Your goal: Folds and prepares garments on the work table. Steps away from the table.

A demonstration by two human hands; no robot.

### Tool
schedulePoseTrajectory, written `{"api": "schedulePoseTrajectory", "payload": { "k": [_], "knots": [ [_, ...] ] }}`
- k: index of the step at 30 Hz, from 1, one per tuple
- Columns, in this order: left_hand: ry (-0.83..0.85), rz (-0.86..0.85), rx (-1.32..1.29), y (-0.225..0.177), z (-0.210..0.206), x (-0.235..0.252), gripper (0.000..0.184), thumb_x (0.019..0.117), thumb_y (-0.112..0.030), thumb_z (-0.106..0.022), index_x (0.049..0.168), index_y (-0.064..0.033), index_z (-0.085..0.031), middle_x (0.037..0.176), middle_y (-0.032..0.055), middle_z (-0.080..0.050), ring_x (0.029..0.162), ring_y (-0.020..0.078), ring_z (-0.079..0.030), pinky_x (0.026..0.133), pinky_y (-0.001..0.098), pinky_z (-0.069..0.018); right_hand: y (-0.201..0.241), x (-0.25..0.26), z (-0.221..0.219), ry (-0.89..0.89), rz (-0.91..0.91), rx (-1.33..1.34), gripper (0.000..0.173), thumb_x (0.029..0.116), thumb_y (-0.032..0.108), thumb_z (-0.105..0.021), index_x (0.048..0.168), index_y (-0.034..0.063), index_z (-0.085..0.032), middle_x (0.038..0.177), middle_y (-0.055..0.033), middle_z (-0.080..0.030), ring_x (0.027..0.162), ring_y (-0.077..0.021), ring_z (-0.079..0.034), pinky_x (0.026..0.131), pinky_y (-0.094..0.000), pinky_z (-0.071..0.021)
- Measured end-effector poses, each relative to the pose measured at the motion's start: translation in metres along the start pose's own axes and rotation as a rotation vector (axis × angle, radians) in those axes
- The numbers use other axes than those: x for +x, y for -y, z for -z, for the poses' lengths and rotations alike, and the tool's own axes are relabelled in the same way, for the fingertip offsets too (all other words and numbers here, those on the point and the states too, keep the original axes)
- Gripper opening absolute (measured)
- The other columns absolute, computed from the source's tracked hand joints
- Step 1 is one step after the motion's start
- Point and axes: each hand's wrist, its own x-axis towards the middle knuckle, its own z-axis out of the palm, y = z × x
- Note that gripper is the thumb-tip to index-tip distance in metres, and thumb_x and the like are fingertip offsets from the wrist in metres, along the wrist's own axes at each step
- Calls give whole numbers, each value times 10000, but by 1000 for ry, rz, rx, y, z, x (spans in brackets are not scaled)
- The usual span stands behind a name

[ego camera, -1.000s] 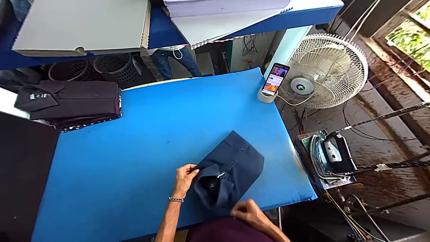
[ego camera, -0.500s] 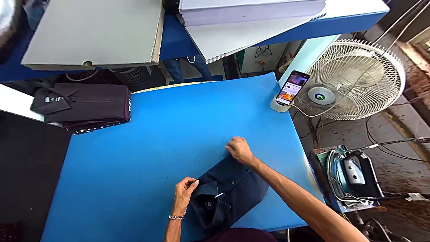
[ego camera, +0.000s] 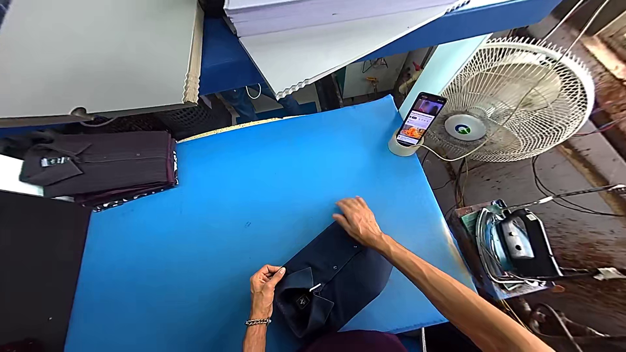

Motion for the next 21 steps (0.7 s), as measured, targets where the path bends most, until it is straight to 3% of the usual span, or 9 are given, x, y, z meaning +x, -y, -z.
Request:
{"api": "schedulePoseTrajectory", "payload": {
  "k": [2,3,7,10,14,16,18,19,21],
  "knots": [
    [10,-15,27,0,-1,3,48,859,-26,-747,856,19,-729,750,106,-723,684,160,-689,657,291,-582,-8,-22,-12,106,107,-34,669,1093,532,-297,1580,86,-405,1654,-56,-378,1557,-207,-283,1281,-565,-143],
    [18,-22,41,-1,-3,5,46,858,-24,-749,849,17,-729,744,101,-723,678,156,-688,654,291,-582,-13,-26,-17,86,95,-49,697,1093,542,-271,1607,78,-349,1689,-60,-307,1580,-203,-219,1286,-573,-102],
    [7,-10,56,-1,0,0,40,884,-17,-746,864,13,-729,759,109,-716,697,173,-675,678,318,-576,10,-51,-10,45,-22,-89,785,1078,579,-261,1613,5,-278,1708,-142,-222,1595,-254,-164,1279,-601,-94],
    [-9,-13,37,6,-2,-4,46,892,-21,-753,873,13,-729,772,115,-723,701,180,-678,679,328,-577,4,-117,-1,37,-9,-115,746,1076,557,-285,1626,54,-280,1716,-77,-226,1596,-212,-156,1285,-608,-97],
    [-50,-3,20,5,-5,-6,48,894,-31,-764,881,4,-734,781,107,-726,709,170,-675,693,332,-572,-48,-178,24,-36,-242,-189,655,1100,455,-258,1618,58,-306,1704,-90,-258,1591,-246,-181,1275,-618,-106],
    [-53,-8,24,5,-6,-7,49,899,-47,-768,890,-7,-740,783,100,-728,714,167,-677,696,332,-575,-58,-196,37,-92,-299,-115,538,1072,269,-372,1557,40,-422,1648,-117,-370,1552,-274,-291,1256,-599,-194],
    [-49,-15,28,6,-6,-8,57,907,-64,-764,901,-13,-738,791,95,-728,720,170,-676,701,342,-574,-45,-206,49,-97,-277,-16,507,979,171,-567,1464,29,-527,1538,-166,-486,1458,-327,-427,1204,-590,-317],
    [-46,-22,31,6,-6,-8,63,911,-72,-761,909,-15,-735,794,95,-726,724,173,-674,706,353,-572,-33,-209,51,-66,-249,17,568,932,207,-667,1455,32,-534,1519,-172,-498,1437,-337,-444,1197,-596,-331],
    [-40,-31,30,6,-5,-8,70,912,-76,-759,905,-13,-730,787,99,-722,721,175,-672,704,353,-571,-9,-215,40,-23,-191,26,829,819,388,-802,1501,39,-484,1571,-156,-451,1490,-314,-383,1234,-613,-254]
  ]
}}
